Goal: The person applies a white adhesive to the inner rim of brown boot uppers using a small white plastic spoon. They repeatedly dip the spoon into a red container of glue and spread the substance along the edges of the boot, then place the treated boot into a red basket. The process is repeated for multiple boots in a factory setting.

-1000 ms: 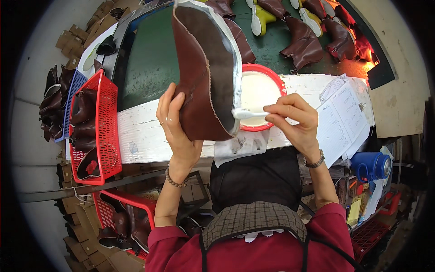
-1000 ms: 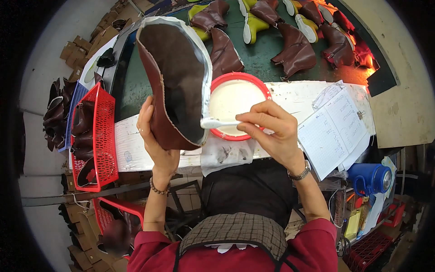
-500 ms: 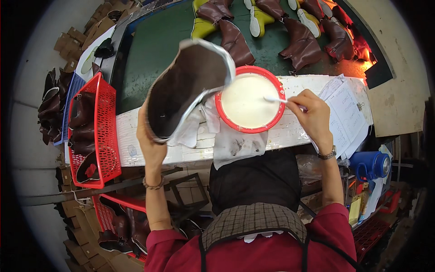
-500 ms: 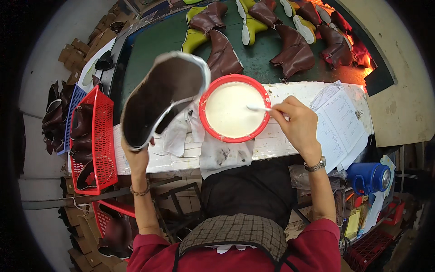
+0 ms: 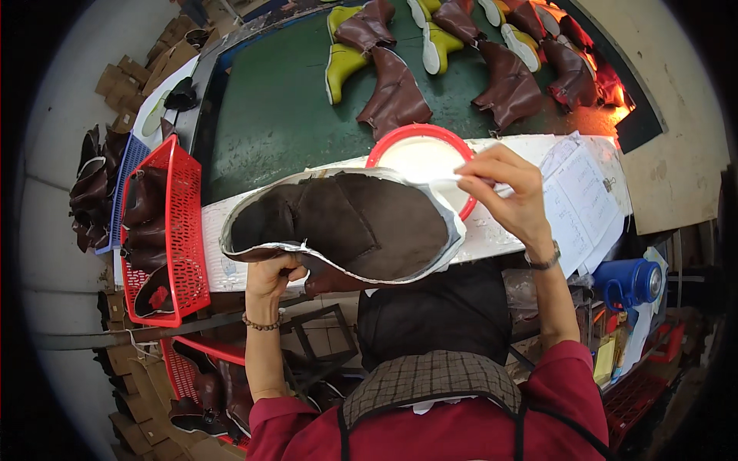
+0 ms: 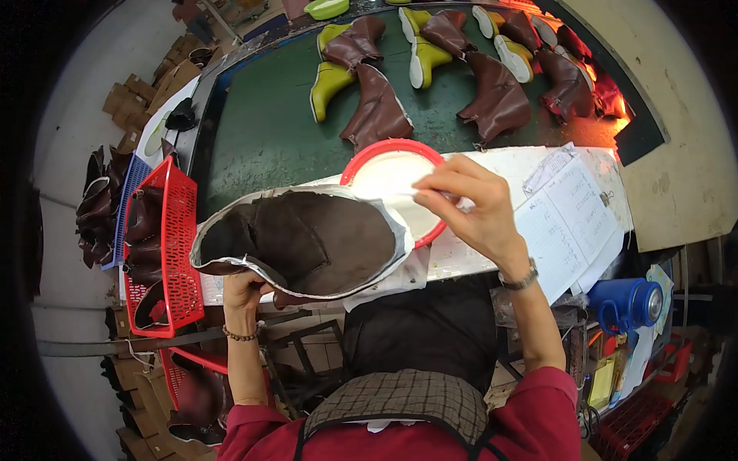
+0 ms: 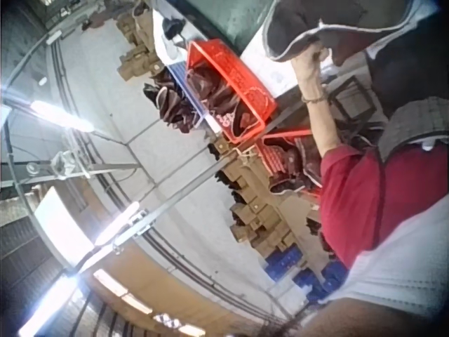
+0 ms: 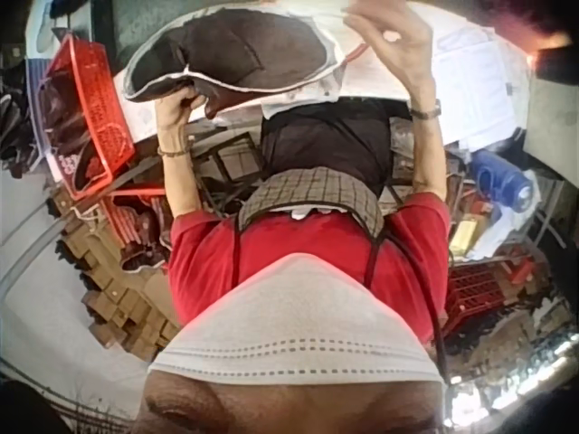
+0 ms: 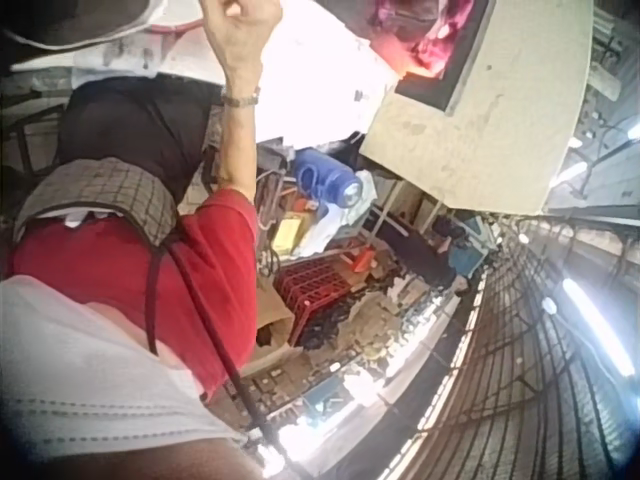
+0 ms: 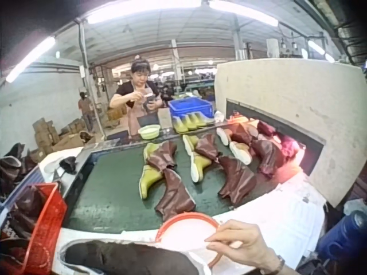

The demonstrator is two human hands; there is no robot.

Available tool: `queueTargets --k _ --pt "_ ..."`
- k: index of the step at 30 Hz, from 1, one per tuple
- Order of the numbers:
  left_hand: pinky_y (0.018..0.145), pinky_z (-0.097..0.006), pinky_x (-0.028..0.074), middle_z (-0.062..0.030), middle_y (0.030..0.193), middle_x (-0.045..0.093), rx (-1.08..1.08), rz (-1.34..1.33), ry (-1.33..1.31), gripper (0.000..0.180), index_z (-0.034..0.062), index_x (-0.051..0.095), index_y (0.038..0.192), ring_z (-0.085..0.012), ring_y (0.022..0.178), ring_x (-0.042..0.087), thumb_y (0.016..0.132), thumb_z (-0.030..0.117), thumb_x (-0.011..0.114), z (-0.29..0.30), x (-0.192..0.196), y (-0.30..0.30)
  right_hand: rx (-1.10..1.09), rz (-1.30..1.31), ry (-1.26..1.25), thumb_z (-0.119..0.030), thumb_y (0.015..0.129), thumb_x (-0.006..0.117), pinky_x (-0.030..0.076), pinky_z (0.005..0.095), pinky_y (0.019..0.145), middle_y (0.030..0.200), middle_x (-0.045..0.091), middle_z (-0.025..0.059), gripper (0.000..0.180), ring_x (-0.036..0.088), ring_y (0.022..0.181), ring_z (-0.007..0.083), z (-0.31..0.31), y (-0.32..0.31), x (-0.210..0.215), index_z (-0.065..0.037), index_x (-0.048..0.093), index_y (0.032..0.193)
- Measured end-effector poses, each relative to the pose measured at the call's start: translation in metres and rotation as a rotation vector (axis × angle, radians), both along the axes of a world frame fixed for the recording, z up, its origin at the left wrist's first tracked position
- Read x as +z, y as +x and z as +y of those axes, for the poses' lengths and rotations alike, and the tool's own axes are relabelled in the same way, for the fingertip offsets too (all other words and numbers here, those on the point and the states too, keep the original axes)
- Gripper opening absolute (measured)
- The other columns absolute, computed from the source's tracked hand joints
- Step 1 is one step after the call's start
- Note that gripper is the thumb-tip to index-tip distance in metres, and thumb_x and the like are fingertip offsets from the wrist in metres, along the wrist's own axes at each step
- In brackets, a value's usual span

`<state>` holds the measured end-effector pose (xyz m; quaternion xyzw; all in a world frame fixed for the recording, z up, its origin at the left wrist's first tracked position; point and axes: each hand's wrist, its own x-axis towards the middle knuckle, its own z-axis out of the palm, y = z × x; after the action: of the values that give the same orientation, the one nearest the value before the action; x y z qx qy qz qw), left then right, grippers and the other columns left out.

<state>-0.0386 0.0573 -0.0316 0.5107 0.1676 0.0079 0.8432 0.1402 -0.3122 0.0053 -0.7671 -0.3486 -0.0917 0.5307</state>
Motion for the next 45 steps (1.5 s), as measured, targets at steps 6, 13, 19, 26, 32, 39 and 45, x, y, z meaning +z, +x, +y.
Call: queueTargets --k 6,13,19,26,32,39,45 --pt "0.045 -0.032 0.031 -0.0088 0.066 0.053 -0.110 0.091 0.017 0.024 -0.0042 0.064 0.088 -0.0149 0.050 0.040 0.073 -0.020 0.054 -0.019 0.005 0.005 0.065 -0.015 0.043 0.001 0.085 0.079 0.050 0.0240 0.066 0.094 0.070 0.0071 0.015 0.063 0.076 0.0102 0.006 -0.004 0.003 0.000 0.079 0.100" --pt "0.043 -0.031 0.030 -0.0141 0.071 0.057 -0.312 0.087 0.016 0.039 -0.0049 0.064 0.106 -0.0182 0.047 0.042 0.072 -0.020 0.052 -0.033 0.008 0.016 0.089 -0.122 0.048 -0.001 0.085 0.080 0.047 0.0261 0.065 0.093 0.070 0.0062 0.015 0.063 0.074 0.0118 0.017 0.009 0.020 -0.002 0.079 0.099" --pt "0.043 -0.032 0.030 -0.0132 0.069 0.057 -0.444 0.143 0.107 0.039 -0.0088 0.064 0.113 -0.0162 0.046 0.043 0.076 -0.017 0.053 -0.048 0.026 0.024 0.099 -0.166 -0.088 -0.015 0.083 0.084 0.039 0.0292 0.069 0.086 0.071 -0.0010 0.013 0.063 0.074 0.0119 0.011 0.007 0.026 -0.010 0.081 0.095" --pt "0.041 -0.028 0.028 -0.0042 0.056 0.050 -0.679 0.230 0.057 0.023 -0.0067 0.063 0.096 -0.0094 0.043 0.043 0.077 -0.012 0.052 -0.056 0.024 0.036 0.243 -0.292 -0.183 -0.016 0.080 0.085 0.037 0.0303 0.073 0.088 0.069 0.0002 0.017 0.059 0.076 0.0135 0.041 0.019 0.043 -0.010 0.081 0.095" --pt "0.037 -0.030 0.025 -0.0106 0.060 0.053 -0.590 0.175 -0.024 0.043 -0.0080 0.063 0.109 -0.0140 0.040 0.042 0.069 -0.018 0.053 -0.046 0.015 0.034 0.258 -0.330 -0.022 -0.015 0.081 0.085 0.041 0.0306 0.083 0.090 0.071 -0.0010 0.014 0.065 0.084 0.0149 0.045 0.028 0.035 -0.013 0.081 0.094" --pt "0.037 -0.032 0.023 -0.0139 0.060 0.060 -0.296 -0.037 -0.215 0.032 -0.0035 0.070 0.085 -0.0176 0.043 0.047 0.064 -0.020 0.054 -0.010 0.007 0.014 0.113 -0.044 0.060 -0.009 0.078 0.086 0.042 0.0301 0.085 0.090 0.071 0.0000 0.017 0.064 0.081 0.0131 0.011 0.018 -0.009 -0.009 0.081 0.095" --pt "0.041 -0.029 0.025 -0.0095 0.066 0.052 -0.117 -0.053 -0.123 0.029 -0.0018 0.062 0.092 -0.0136 0.047 0.037 0.071 -0.020 0.052 0.007 0.019 0.007 -0.001 0.016 0.031 -0.004 0.078 0.085 0.044 0.0288 0.078 0.090 0.071 0.0029 0.019 0.061 0.078 0.0115 -0.016 -0.003 -0.022 -0.007 0.081 0.097"
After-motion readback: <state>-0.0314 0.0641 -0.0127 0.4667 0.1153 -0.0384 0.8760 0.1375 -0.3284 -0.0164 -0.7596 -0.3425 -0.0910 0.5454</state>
